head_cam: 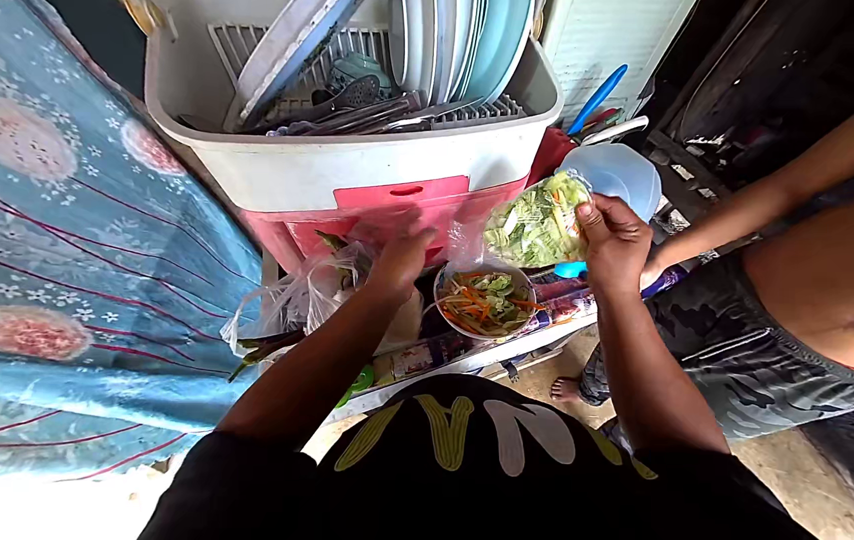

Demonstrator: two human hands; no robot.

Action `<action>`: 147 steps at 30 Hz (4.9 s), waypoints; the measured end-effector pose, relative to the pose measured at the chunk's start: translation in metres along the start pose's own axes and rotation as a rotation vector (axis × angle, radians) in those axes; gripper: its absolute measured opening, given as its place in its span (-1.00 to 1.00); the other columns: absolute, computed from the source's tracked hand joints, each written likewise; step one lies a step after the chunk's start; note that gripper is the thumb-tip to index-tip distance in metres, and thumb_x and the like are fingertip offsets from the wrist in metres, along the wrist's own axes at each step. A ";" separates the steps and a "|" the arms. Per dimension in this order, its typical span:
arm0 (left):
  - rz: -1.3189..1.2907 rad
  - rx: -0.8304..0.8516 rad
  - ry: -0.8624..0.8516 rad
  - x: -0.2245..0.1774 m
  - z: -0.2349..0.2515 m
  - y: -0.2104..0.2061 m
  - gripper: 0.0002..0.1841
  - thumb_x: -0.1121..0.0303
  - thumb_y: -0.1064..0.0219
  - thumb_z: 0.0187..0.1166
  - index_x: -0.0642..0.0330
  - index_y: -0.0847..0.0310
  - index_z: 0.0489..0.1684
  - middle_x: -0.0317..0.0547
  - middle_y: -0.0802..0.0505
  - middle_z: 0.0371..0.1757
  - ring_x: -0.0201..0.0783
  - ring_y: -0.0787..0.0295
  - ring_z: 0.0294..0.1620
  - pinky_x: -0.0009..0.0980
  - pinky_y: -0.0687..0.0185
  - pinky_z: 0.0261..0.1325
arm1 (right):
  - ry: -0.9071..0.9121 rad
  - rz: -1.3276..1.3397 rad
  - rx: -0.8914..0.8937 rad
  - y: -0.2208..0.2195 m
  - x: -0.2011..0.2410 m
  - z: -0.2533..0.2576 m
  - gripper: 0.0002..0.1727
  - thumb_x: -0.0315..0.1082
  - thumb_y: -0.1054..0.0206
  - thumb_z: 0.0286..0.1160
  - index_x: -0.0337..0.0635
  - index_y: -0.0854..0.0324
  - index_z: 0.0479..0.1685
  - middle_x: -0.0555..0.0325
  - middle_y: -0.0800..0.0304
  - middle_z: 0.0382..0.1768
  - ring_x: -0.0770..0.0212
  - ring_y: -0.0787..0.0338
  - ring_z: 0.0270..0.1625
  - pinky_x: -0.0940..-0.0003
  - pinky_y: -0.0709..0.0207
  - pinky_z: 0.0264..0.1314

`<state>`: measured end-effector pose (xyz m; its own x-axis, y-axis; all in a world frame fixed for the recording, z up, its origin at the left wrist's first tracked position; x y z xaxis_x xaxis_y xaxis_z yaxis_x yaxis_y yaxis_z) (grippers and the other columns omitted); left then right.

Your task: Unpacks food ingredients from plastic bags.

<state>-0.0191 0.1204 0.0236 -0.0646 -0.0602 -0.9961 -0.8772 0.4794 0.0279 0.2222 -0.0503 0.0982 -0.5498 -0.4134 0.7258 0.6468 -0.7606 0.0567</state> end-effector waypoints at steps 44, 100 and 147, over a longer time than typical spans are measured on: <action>0.298 0.100 -0.397 -0.061 0.023 -0.057 -0.72 0.35 -0.14 0.82 0.28 -0.78 0.11 -0.05 -0.87 0.04 -0.39 -0.75 0.09 -0.32 -0.58 0.29 | -0.093 -0.083 0.260 -0.065 -0.029 -0.001 -0.74 -0.32 -0.28 0.68 -0.29 -0.84 -0.01 -0.05 -0.72 0.34 0.24 -0.68 0.41 0.33 -0.54 0.47; 0.044 0.235 -0.253 0.043 0.020 -0.050 -0.40 0.19 0.16 0.92 0.50 -0.08 0.76 0.39 -0.34 0.74 0.06 -0.20 0.81 -0.09 -0.04 0.84 | 0.228 -0.429 0.366 -0.068 0.052 0.083 -0.70 -0.26 -0.37 0.60 -0.41 -0.78 -0.11 -0.06 -0.76 -0.09 0.36 -0.70 -0.02 0.46 -0.57 0.16; 0.311 0.339 -0.516 0.062 0.001 -0.071 0.12 -0.20 -0.28 0.55 0.43 0.31 0.88 0.38 -0.01 0.87 0.12 0.06 0.89 0.00 0.02 0.85 | -0.406 -0.034 0.389 -0.075 0.006 0.016 -0.67 -0.27 0.03 0.88 -0.22 -0.64 -0.06 0.25 -0.81 -0.28 0.44 -0.76 -0.33 0.43 -0.70 -0.20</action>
<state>0.0394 0.0837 -0.0401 0.0192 0.5086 -0.8608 -0.6517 0.6593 0.3750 0.1790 0.0124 0.1097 -0.3759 -0.1079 0.9204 0.8219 -0.4975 0.2773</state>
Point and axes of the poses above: each hand's wrist, its own z-axis towards the middle knuckle, its own y-axis out of the back of the hand, x = y × z, the point moved 10 cm from there along z, towards the middle knuckle
